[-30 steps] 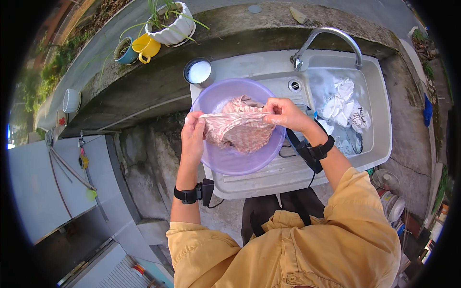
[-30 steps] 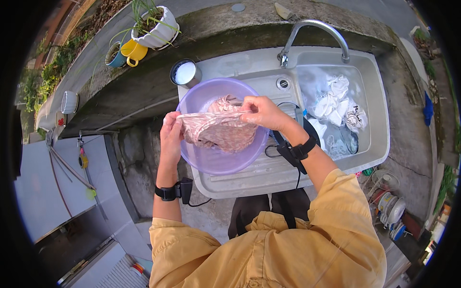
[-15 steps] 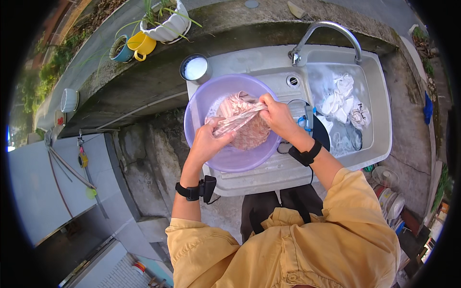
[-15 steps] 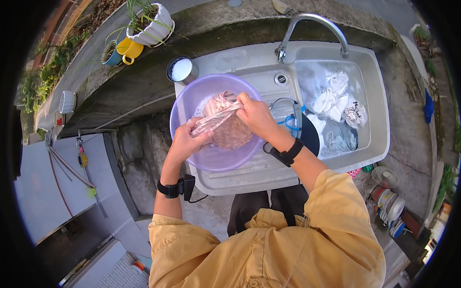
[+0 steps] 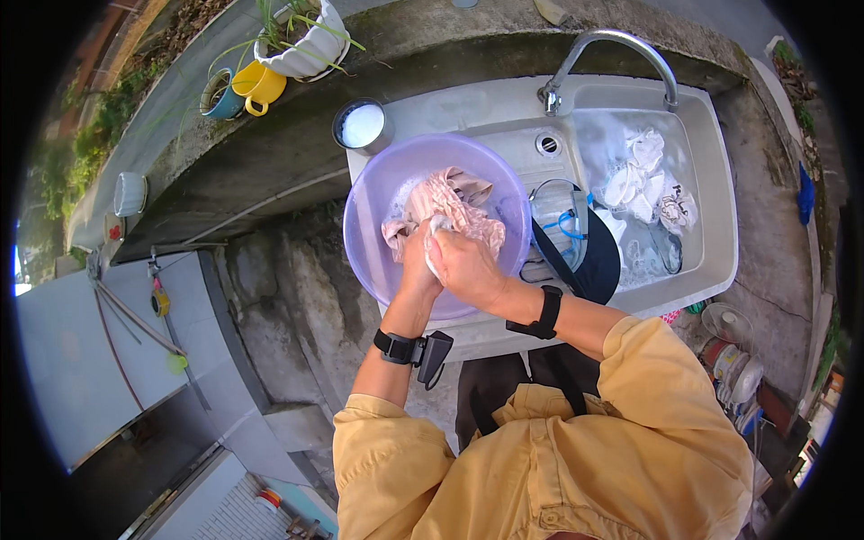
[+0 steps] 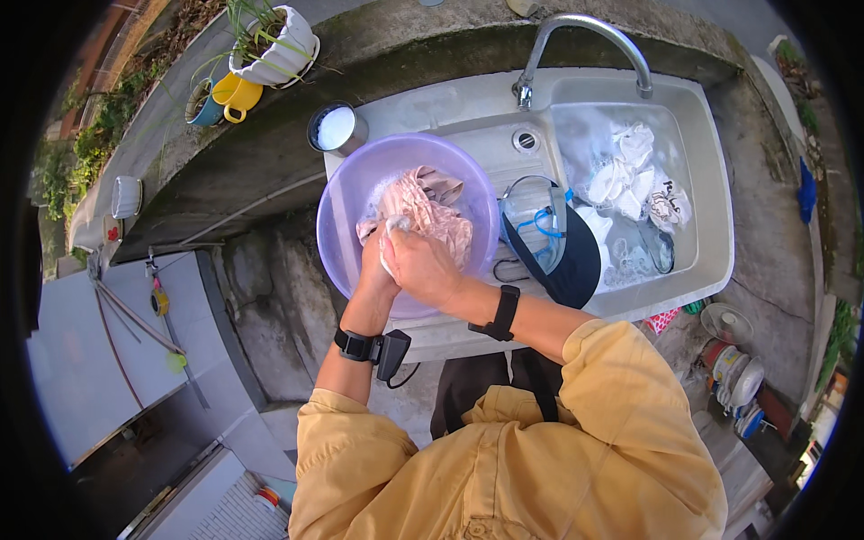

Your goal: The person rubs a cloth item in a bowl of soapy water and then scrubs a cap with a small brush by a sink.

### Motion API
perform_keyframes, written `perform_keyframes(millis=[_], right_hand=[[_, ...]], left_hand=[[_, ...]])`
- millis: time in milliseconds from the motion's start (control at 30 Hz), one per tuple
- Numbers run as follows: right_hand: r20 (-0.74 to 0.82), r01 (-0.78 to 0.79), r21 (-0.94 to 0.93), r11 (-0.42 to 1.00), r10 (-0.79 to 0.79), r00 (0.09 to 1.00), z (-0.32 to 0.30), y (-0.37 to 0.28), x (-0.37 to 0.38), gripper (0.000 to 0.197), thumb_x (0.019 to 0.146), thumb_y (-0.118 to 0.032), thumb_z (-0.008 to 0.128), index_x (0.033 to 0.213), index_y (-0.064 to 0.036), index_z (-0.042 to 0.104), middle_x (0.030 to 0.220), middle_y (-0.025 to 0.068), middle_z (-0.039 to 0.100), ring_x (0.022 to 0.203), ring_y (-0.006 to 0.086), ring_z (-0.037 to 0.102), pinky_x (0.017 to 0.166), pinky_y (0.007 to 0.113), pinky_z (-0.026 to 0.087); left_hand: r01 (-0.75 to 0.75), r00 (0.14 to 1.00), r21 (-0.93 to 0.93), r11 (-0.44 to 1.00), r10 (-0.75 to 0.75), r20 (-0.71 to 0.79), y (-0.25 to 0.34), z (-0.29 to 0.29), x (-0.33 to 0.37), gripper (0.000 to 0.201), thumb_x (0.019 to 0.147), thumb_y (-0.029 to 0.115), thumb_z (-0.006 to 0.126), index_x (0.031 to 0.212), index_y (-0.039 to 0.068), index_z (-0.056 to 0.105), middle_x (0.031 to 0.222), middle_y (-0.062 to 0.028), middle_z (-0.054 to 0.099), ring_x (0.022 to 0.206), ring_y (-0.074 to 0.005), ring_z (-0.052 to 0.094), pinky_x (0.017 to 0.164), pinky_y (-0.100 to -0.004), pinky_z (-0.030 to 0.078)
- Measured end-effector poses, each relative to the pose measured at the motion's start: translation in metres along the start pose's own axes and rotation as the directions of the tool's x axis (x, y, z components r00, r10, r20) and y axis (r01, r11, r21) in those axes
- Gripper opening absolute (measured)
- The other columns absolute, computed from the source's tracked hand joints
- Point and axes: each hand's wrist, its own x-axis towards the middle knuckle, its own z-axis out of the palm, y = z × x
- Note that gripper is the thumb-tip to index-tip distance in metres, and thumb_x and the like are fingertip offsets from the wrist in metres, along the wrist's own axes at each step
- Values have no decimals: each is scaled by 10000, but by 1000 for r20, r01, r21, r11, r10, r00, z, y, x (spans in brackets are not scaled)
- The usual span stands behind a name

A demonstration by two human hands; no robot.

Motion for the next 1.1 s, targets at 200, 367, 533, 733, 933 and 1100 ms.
perform_keyframes(millis=[200, 367, 533, 733, 933, 1100], right_hand=[[231, 64, -408, 911, 35, 972, -35, 46, 12, 115, 765, -100, 535, 811, 6, 522, 798, 198, 570, 835, 362, 541, 755, 453, 402], [138, 102, -483, 870, -40, 990, -51, 79, -9, 145, 742, -76, 530, 862, 0, 556, 980, 166, 559, 933, 339, 507, 847, 410, 371], [123, 150, -378, 914, -111, 986, -49, 81, -19, 112, 726, -85, 510, 795, -15, 563, 916, 128, 570, 926, 308, 505, 837, 397, 379], [81, 211, -323, 922, -196, 977, -48, 86, -16, 108, 683, -60, 528, 780, -23, 559, 863, 115, 569, 879, 285, 523, 800, 386, 398], [39, 191, -287, 939, -188, 981, -52, 90, -16, 116, 631, -53, 552, 743, -21, 547, 828, 104, 564, 867, 266, 526, 789, 379, 407], [23, 214, -271, 938, -216, 976, -48, 89, -16, 121, 616, -49, 560, 733, -24, 543, 808, 98, 560, 850, 266, 528, 783, 377, 410]], left_hand=[[-194, 933, 892, 408, 358, 39, 41, -3, 34, 464, 709, 301, 682, 1024, -14, 554, 991, -182, 576, 803, -242, 581, 718, -327, 455], [-78, 981, 993, -89, 168, 93, 29, -9, 74, 977, 639, 389, 709, 1390, 114, 147, 1387, -283, 141, 1187, -466, 336, 971, -431, 331], [-77, 996, 946, -316, 27, 90, 8, 10, 101, 869, 605, 271, 706, 1329, 59, 275, 1301, -346, 251, 1103, -457, 426, 930, -399, 390], [-131, 947, 987, -94, 284, 153, 23, -9, 92, 544, 585, 134, 710, 1062, -12, 494, 1066, -198, 493, 922, -361, 545, 800, -398, 451], [-303, 801, 927, -219, 468, 372, 46, 9, 24, 527, 586, 94, 715, 1050, -27, 495, 1030, -204, 468, 948, -356, 482, 858, -386, 401], [-418, 900, 903, -97, 91, 427, 49, -9, 11, 577, 592, 217, 753, 1069, 24, 493, 1032, -170, 484, 1010, -348, 477, 855, -429, 398]])
